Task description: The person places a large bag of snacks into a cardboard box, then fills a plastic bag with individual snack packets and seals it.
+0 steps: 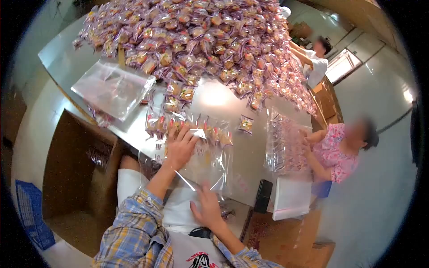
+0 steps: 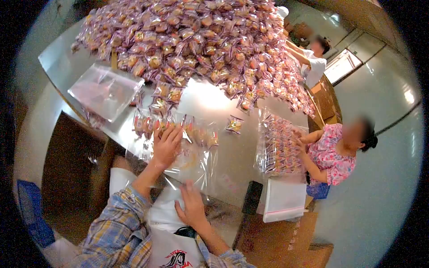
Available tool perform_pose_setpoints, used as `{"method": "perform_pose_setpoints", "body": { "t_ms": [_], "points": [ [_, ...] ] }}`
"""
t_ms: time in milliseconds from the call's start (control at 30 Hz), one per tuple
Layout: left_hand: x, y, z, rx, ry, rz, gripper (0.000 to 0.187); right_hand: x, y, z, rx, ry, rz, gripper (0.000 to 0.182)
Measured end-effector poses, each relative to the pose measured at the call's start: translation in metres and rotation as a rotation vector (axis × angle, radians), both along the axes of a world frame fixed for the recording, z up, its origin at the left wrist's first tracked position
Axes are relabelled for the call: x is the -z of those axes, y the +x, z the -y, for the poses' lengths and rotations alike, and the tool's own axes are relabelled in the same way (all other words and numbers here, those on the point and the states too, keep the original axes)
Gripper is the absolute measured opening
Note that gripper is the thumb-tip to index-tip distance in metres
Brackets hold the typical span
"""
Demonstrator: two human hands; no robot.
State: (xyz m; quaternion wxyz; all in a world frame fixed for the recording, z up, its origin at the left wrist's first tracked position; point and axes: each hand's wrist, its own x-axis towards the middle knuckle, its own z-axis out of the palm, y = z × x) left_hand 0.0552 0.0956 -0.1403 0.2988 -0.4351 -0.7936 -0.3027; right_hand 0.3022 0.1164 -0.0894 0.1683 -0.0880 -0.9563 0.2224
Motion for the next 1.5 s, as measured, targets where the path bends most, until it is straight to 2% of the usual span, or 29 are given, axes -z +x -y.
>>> {"method": "perform_pose_setpoints", "body": {
  "t_ms": [67,267,300,367,400,433,500,533,633,767,800,933,1033,1067,1167,1300,1433,1500],
  "points": [
    [-0.015,0.005,0.005,0.020,-0.042,0.067,0.037,0.001,-0.012,-0.002,0.061,-0.020,0.109,0.060],
    [0.005,-0.002,-0.001,0.037,0.041,0.033,0.039,0.022,-0.124,-0.054,0.168,0.196,-0.297,0.057],
    [0.003,-0.002,0.004,0.103,0.150,0.098,0.039,0.017,-0.138,-0.061,0.162,0.246,-0.264,0.055],
    [0.001,0.000,0.004,0.064,0.059,0.046,0.039,0.006,-0.154,-0.078,0.155,0.352,-0.189,0.051],
    [0.012,-0.004,0.003,0.079,0.029,0.079,0.040,0.013,-0.163,-0.090,0.177,0.390,-0.109,0.049],
    [0.011,-0.004,0.000,0.077,0.004,0.181,0.039,0.017,-0.168,-0.099,0.176,0.438,-0.147,0.052],
    [0.000,-0.001,0.004,0.003,-0.134,0.063,0.042,0.019,-0.170,-0.111,0.140,0.389,-0.055,0.053],
    [0.007,-0.004,0.001,-0.017,-0.090,-0.031,0.045,0.030,-0.169,-0.117,0.180,0.522,0.006,0.053],
    [0.010,-0.007,-0.001,0.000,-0.077,0.038,0.049,0.037,-0.162,-0.115,0.294,0.576,-0.106,0.052],
    [0.004,-0.004,0.002,0.041,0.012,0.131,0.041,0.031,-0.161,-0.122,0.289,0.294,-0.288,0.046],
    [0.000,-0.002,0.005,0.045,0.002,0.144,0.040,0.022,-0.162,-0.115,0.302,0.262,-0.327,0.039],
    [0.003,0.000,0.007,0.082,-0.010,0.153,0.033,0.035,-0.158,-0.121,0.302,0.205,-0.355,0.040],
    [-0.002,-0.001,0.007,0.056,-0.001,0.134,0.032,0.040,-0.157,-0.116,0.320,0.315,-0.380,0.046],
    [-0.007,0.001,0.008,0.057,0.018,0.152,0.033,0.051,-0.156,-0.119,0.291,0.276,-0.379,0.056],
    [-0.012,0.003,0.001,0.022,0.001,0.127,0.037,0.045,-0.153,-0.115,0.296,0.248,-0.328,0.058],
    [-0.004,0.000,-0.004,-0.017,-0.044,0.039,0.039,0.046,-0.149,-0.111,0.266,0.201,-0.358,0.055],
    [-0.003,-0.001,-0.003,0.120,-0.048,-0.019,0.040,0.054,-0.153,-0.107,0.264,0.203,-0.380,0.050],
    [-0.004,-0.001,0.001,0.152,-0.133,0.082,0.039,0.054,-0.161,-0.108,0.248,0.236,-0.391,0.048]
  ]
}}
